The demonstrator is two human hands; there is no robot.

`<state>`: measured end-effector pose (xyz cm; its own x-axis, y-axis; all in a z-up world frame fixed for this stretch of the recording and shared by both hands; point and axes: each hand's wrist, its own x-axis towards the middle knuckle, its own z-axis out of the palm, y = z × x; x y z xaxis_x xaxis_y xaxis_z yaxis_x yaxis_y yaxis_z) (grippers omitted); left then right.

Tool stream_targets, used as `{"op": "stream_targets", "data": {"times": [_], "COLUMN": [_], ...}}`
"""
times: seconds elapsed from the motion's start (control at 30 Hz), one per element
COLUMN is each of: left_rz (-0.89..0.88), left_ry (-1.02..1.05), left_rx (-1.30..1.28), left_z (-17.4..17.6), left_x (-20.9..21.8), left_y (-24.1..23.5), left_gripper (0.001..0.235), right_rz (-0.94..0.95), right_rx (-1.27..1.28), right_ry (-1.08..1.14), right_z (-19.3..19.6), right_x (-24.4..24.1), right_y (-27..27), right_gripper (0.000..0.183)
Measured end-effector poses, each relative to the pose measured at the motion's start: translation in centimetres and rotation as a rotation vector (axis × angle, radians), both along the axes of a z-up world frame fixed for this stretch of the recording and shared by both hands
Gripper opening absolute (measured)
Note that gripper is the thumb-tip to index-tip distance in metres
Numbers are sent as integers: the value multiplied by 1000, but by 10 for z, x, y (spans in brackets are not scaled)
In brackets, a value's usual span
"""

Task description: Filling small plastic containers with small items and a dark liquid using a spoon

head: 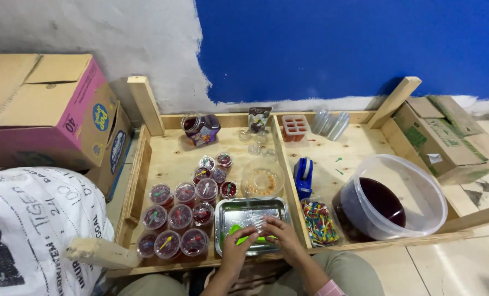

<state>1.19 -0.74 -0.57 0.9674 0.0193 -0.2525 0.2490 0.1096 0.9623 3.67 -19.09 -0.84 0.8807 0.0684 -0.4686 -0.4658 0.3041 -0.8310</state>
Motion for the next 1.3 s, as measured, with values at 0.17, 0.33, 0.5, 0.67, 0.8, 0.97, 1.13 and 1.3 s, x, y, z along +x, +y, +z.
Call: {"op": "stream_targets", "data": {"times": [0.17,0.33,0.5,0.67,0.8,0.97,1.13,1.3], "left_rz": [-56,-104,-97,-37,70,0,28,31], "left_ry": [3,-98,-89,-36,-203,-262,-260,-158], "left_rx": [-18,38,83,259,279,467,291,312], "left_z": [16,24,38,41,-3,-7,-9,-6], "left_x": [-17,-29,-44,-57,-57,-60,-57,-51], "left_y": [3,9,18,21,14,11,12,22], "left_gripper": [23,22,20,17,9,14,10,15], "right_rz": [-16,30,37,83,211,317,156,80], "right_rx": [160,237,266,91,-70,-137,143,212], "right_ry": [-16,-28,-21,-39,-72,-187,-16,69], "right_z": [-13,-10,-16,-2,49,25,22,28], "right_x": [-19,-31,-35,-41,-57,-57,-53,-41], "right_y": [-3,-5,-9,3,19,26,26,19], "right_gripper": [44,41,49,53,69,72,61,61]}}
